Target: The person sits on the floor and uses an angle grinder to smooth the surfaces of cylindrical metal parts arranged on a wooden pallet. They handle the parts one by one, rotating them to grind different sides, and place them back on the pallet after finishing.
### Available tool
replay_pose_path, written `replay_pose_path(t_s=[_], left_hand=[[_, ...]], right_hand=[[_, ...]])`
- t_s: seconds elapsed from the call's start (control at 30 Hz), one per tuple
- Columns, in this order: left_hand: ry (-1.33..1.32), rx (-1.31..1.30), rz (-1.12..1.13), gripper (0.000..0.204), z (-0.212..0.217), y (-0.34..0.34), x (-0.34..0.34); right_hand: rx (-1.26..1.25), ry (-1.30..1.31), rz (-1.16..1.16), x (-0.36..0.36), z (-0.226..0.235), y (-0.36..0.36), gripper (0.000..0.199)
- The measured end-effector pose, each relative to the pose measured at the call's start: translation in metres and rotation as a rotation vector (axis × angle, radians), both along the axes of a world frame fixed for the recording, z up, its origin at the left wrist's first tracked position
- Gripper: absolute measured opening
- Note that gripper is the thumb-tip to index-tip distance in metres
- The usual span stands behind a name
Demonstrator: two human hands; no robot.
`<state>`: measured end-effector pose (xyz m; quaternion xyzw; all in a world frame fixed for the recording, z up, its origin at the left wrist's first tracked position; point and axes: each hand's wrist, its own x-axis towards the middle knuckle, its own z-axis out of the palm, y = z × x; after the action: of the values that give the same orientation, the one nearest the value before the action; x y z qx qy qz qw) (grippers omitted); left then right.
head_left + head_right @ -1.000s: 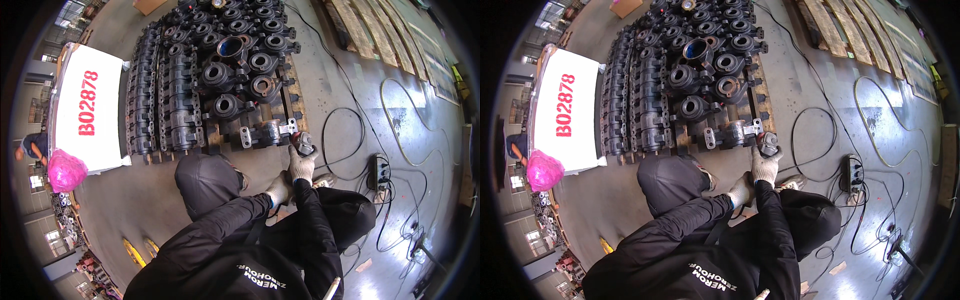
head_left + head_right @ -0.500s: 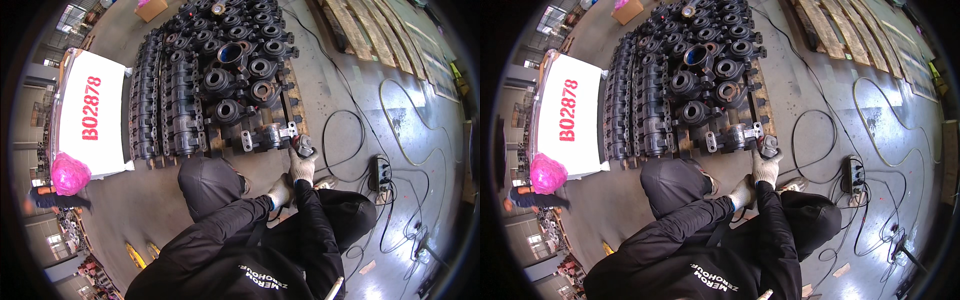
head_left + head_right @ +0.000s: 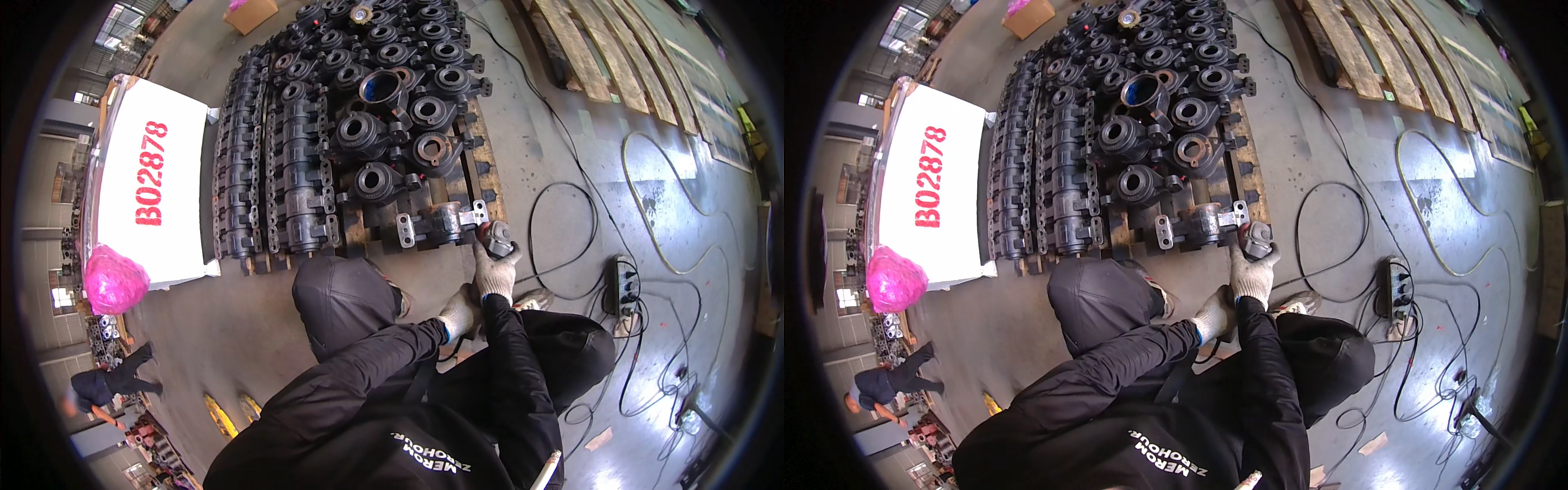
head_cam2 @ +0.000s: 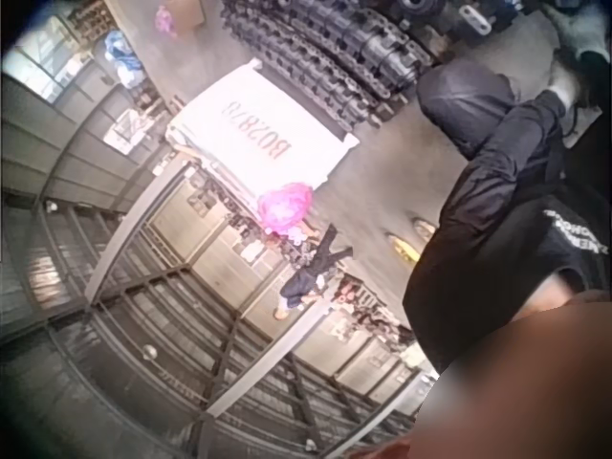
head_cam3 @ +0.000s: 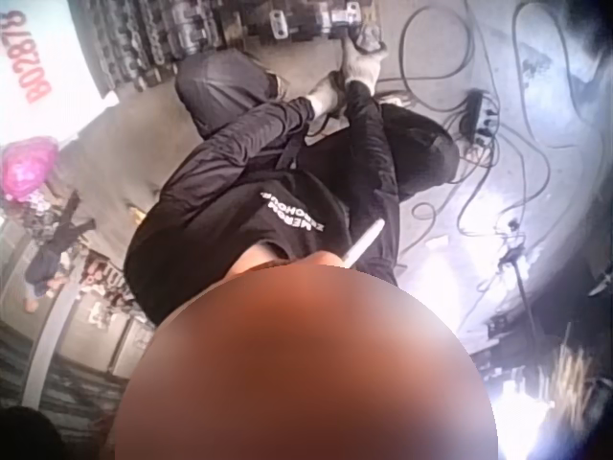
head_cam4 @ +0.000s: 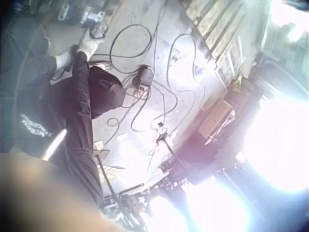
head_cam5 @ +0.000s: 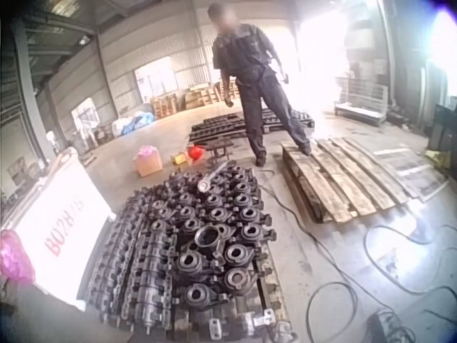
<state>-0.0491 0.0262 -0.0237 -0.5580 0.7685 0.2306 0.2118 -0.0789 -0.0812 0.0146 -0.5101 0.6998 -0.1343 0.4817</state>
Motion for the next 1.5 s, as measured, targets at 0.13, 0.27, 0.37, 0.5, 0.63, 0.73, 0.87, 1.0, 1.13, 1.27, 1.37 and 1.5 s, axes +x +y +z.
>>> replay_pose_path(t_s=[0.13,0.27,0.37,0.5,0.63,0.73,0.87,1.0,1.13,1.27,1.37,1.5], left_hand=[[0.018,-0.001,0.049,0.054,-0.019,0.005,-0.005],[0.084,-0.016,0.15,0.046,-0.036,0.008,-0.005],[0.108,0.016,0.07,0.037,-0.013,-0.001,-0.004],[0.072,0.028,0.013,0.039,-0.003,-0.003,-0.003],[0.156,0.011,0.121,0.042,-0.024,0.001,-0.005],[0.341,0.017,0.326,0.042,-0.058,0.008,-0.006],[0.504,0.104,0.6,0.039,-0.056,0.0,-0.008],[0.343,-0.018,0.26,0.037,-0.041,-0.002,-0.007],[0.56,-0.082,0.518,0.037,-0.075,0.021,-0.008],[0.324,-0.015,0.187,0.037,-0.013,-0.006,-0.006],[0.284,0.055,0.241,0.035,-0.019,-0.004,-0.007],[0.3,0.068,0.353,0.033,-0.033,0.004,-0.012]], right_hand=[[-0.007,-0.006,-0.002,-0.001,0.0,0.002,0.094],[-0.015,-0.004,0.021,0.002,-0.003,0.002,0.095],[-0.034,0.009,-0.006,-0.008,-0.013,0.002,0.096],[-0.04,-0.012,-0.02,-0.011,-0.011,0.002,0.094],[-0.027,-0.001,-0.009,-0.008,-0.007,0.002,0.094],[-0.027,-0.02,-0.05,-0.01,-0.011,0.0,0.094],[-0.011,-0.001,-0.139,-0.018,-0.014,0.0,0.094],[-0.033,-0.05,-0.092,-0.017,-0.011,-0.003,0.093],[-0.013,0.006,-0.01,-0.003,-0.005,0.003,0.09],[-0.021,-0.048,-0.082,-0.019,-0.02,-0.001,0.091],[0.004,0.015,-0.048,-0.014,-0.012,-0.002,0.091],[0.024,0.066,-0.013,-0.013,-0.012,0.004,0.092]])
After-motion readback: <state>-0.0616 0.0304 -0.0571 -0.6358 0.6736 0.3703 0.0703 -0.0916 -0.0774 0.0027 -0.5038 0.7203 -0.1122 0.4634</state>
